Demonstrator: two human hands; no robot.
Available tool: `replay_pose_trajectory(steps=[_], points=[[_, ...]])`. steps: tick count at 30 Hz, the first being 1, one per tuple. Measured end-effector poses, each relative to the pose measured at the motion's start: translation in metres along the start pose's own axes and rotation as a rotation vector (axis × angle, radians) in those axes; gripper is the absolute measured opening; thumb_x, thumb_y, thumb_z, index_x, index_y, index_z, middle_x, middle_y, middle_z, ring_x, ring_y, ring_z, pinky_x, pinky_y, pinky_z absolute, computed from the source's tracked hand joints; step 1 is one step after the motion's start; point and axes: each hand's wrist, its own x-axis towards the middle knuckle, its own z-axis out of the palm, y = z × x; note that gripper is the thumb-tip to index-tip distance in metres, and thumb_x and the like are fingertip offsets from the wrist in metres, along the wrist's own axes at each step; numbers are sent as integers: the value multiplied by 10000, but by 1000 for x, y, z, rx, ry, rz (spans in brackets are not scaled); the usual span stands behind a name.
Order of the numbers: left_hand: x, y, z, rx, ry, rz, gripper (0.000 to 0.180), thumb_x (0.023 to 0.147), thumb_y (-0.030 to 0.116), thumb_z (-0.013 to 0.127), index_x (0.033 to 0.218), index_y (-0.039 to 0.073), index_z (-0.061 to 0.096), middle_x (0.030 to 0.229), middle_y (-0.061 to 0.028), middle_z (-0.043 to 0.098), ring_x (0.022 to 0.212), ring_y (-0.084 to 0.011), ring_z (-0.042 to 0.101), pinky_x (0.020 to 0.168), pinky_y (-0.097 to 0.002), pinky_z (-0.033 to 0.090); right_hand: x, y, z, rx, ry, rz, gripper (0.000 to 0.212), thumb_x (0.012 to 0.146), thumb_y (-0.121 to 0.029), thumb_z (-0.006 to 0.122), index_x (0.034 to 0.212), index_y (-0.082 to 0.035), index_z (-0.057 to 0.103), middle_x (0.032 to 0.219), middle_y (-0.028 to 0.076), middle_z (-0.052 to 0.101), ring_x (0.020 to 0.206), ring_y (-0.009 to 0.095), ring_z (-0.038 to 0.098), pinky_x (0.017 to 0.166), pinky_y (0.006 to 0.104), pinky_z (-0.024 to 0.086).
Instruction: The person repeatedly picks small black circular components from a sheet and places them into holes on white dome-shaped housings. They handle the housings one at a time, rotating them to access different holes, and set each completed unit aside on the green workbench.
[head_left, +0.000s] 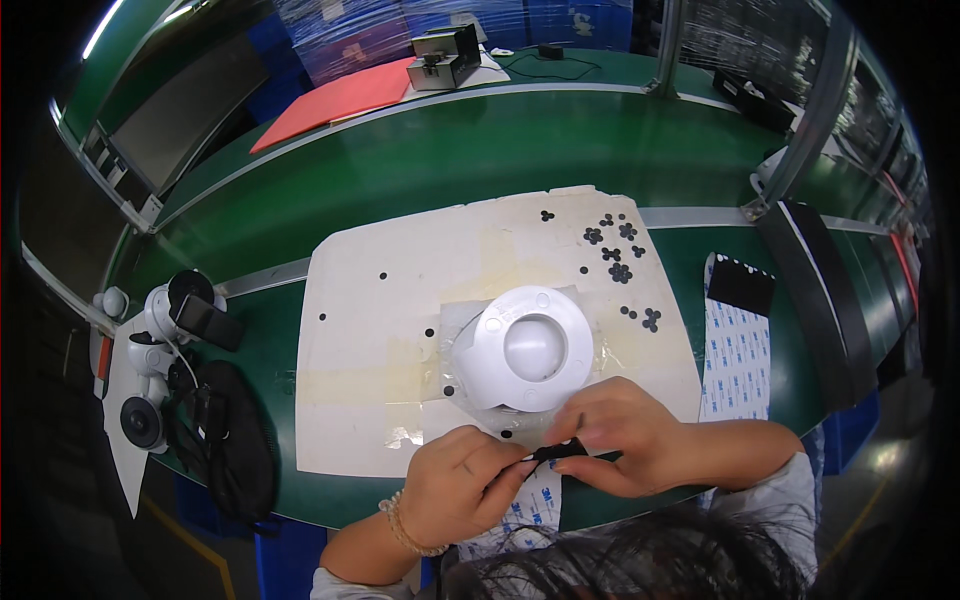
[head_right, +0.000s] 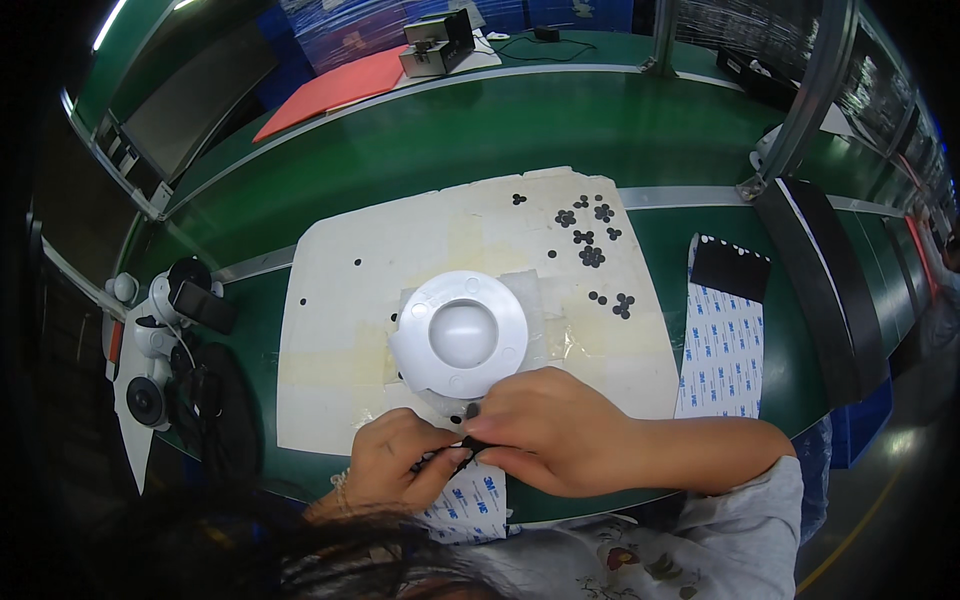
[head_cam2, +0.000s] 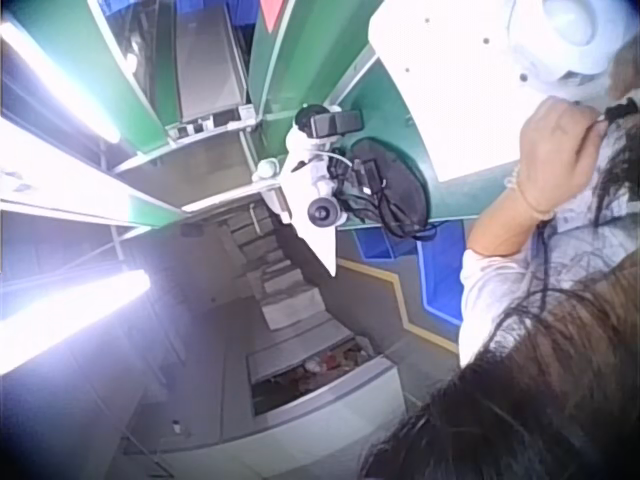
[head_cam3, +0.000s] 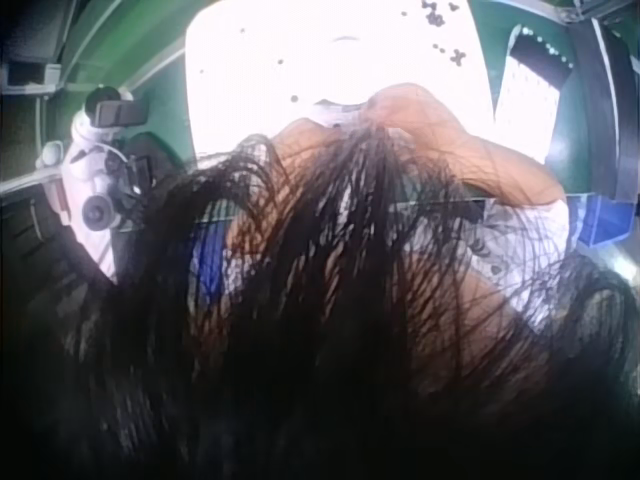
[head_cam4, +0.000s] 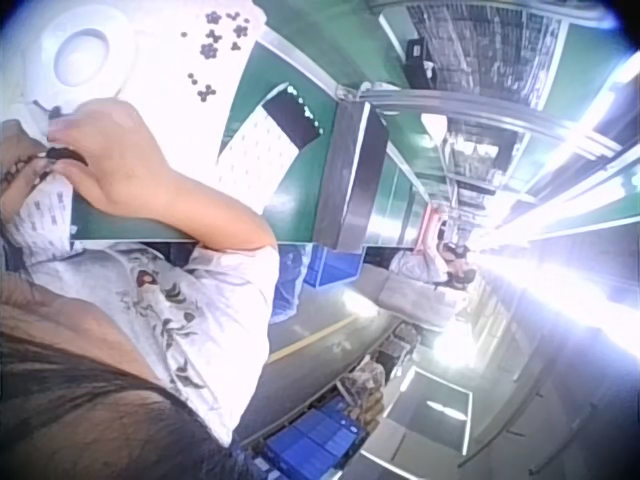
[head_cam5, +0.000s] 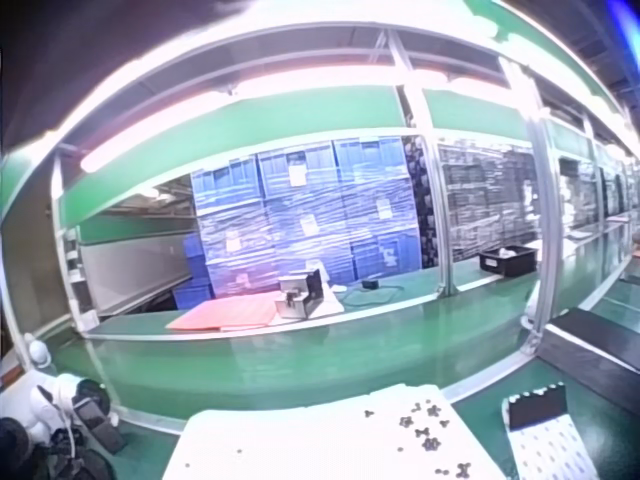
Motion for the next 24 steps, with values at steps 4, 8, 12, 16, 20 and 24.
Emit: replay_pose_trajectory(steps=[4, 8, 12, 16, 20, 24], points=[[-1, -1, 3, 14, 9, 37, 161, 675, 49, 685, 808, 62, 595, 660, -50, 558, 548, -215, 536, 471, -304, 427, 4, -3, 5, -146, 3, -70, 379, 704, -54, 679, 1060, -79, 552, 903, 54, 587, 903, 233, 548, 766, 336, 411], [-1, -1, 2, 26, 25, 38, 165, 673, 57, 689, 807, 62, 593, 655, -49, 559, 548, -213, 538, 473, -302, 429, 0, -1, 1, -122, -41, -57, 412, 705, -44, 678, 1089, -85, 533, 913, 53, 590, 907, 246, 546, 766, 339, 412], [0, 2, 0, 13, 20, -6, 173, 673, 68, 696, 811, 62, 592, 655, -51, 563, 546, -211, 540, 473, -300, 430, -4, 4, 1, 112, 146, -74, 495, 715, -11, 670, 1160, -76, 465, 902, 78, 575, 877, 271, 543, 759, 352, 421], [0, 3, -1, 13, 19, -4, 184, 671, 76, 704, 820, 64, 598, 650, -47, 558, 542, -207, 538, 471, -294, 427, -4, 6, 6, 77, 57, -109, 541, 720, 24, 653, 1193, -70, 409, 951, 124, 545, 848, 277, 546, 729, 349, 447], [1, 2, 2, 45, 25, 49, 199, 663, 78, 713, 836, 73, 615, 630, -34, 540, 534, -196, 530, 466, -285, 422, -7, 4, 8, 14, 48, -123, 528, 719, 52, 635, 1186, -67, 421, 985, 142, 532, 821, 274, 557, 681, 331, 469], [-2, 0, 3, 39, 40, 55, 190, 656, 74, 717, 822, 79, 627, 619, -26, 530, 530, -189, 526, 465, -281, 420, -2, 3, 13, 30, 174, -129, 447, 746, 27, 622, 1159, -57, 475, 991, 127, 530, 801, 264, 559, 658, 329, 470]])
